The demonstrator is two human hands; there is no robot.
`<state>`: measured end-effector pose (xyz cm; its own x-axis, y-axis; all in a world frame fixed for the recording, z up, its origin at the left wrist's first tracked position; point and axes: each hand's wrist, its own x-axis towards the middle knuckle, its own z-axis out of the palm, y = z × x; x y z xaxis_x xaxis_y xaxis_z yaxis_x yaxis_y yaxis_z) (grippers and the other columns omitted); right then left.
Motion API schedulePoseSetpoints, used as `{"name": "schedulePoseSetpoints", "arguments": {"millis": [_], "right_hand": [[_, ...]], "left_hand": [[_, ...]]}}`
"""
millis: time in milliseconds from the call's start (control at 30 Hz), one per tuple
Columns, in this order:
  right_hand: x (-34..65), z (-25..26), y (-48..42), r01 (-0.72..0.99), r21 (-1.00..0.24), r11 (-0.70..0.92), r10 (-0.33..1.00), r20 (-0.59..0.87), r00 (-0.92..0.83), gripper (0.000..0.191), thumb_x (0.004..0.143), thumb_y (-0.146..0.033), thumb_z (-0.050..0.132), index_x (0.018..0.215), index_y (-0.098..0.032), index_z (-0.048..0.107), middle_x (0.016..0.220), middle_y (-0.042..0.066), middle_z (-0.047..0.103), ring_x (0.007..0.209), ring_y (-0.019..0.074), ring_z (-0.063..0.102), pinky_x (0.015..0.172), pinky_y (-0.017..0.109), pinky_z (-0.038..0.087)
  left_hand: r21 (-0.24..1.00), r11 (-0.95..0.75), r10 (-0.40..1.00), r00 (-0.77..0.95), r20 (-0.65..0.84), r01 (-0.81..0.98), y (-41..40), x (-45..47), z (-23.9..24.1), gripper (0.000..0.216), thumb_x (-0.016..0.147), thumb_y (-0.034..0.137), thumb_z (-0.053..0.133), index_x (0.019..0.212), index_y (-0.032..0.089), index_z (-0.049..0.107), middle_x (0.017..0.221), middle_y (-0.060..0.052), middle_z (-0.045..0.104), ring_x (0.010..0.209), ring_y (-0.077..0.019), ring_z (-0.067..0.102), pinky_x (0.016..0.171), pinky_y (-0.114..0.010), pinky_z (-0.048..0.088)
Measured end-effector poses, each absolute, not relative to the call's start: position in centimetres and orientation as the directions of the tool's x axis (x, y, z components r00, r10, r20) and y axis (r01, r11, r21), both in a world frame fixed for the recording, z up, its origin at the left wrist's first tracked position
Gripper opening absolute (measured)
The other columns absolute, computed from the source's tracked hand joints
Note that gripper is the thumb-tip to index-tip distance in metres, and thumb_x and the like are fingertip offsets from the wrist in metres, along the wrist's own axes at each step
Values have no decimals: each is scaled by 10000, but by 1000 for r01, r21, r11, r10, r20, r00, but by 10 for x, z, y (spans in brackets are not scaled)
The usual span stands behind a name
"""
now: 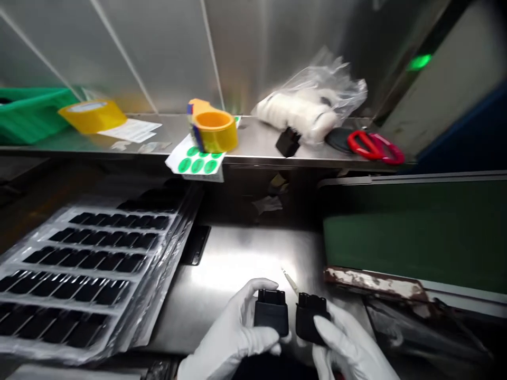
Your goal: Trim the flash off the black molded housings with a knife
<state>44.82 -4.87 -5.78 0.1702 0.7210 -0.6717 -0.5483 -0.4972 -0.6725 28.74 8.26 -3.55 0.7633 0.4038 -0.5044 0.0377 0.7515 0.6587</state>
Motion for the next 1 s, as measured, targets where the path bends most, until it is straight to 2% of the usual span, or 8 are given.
{"name": "schedulePoseSetpoints", "arguments": {"millis": [100,200,333,433,600,700,867,1000], "right_hand": [[416,-66,-29,-489,-687,-537,761,-645,71,708,788,-630,649,1264,-129,493,701,35,653,509,150,590,512,272,472],[393,-72,-12,-474,-693,-544,778,-628,25,666,808,-644,610,1201,-113,522,695,49,667,479,129,586,437,219,443],[372,-76,4,-476,-722,-501,820,-572,5,545,861,-576,589,1093,-84,553,667,58,671,446,96,583,388,153,421],[364,-77,10,-493,-732,-470,841,-541,1,458,886,-520,581,1000,-76,576,663,65,672,423,84,577,370,132,411],[360,-78,10,-541,-711,-450,838,-546,20,341,927,-403,555,1013,-73,572,610,44,658,456,97,598,407,140,445],[360,-78,11,-544,-706,-454,837,-548,11,354,925,-394,560,1043,-60,575,654,65,677,455,94,604,394,133,443],[362,-75,12,-547,-695,-466,837,-547,-17,353,927,-412,556,1014,-73,609,850,98,693,467,73,619,388,122,434],[362,-77,5,-533,-704,-469,824,-566,23,379,931,-423,548,1058,-71,605,688,65,685,474,95,619,414,141,457]], "left_hand": [[644,765,420,769,-482,-15,93,250,-43,457,723,98,735,1128,201,550,1026,-62,655,792,-174,656,663,-246,508],[631,775,430,741,-515,-10,104,224,-49,480,742,110,729,1173,211,542,1041,-53,642,776,-155,662,656,-220,534],[625,780,419,719,-554,27,118,207,-50,419,782,113,662,1174,217,561,1050,-67,621,910,-235,679,645,-240,568],[614,787,395,714,-578,62,125,201,-50,380,801,116,625,1164,213,566,1034,-73,621,940,-252,678,676,-257,578],[600,795,369,715,-593,87,130,192,-54,409,791,176,608,1195,220,559,1123,-74,615,938,-229,678,672,-246,581],[586,805,357,714,-602,91,130,189,-55,417,797,204,600,1211,220,554,1145,-74,613,933,-223,678,693,-261,588],[592,800,363,710,-603,93,127,190,-54,435,795,250,653,1222,237,568,1163,-86,620,993,-252,660,710,-298,594],[584,805,342,718,-606,110,122,191,-58,451,786,284,675,1224,237,576,1145,-90,642,963,-252,676,682,-282,595]]}}
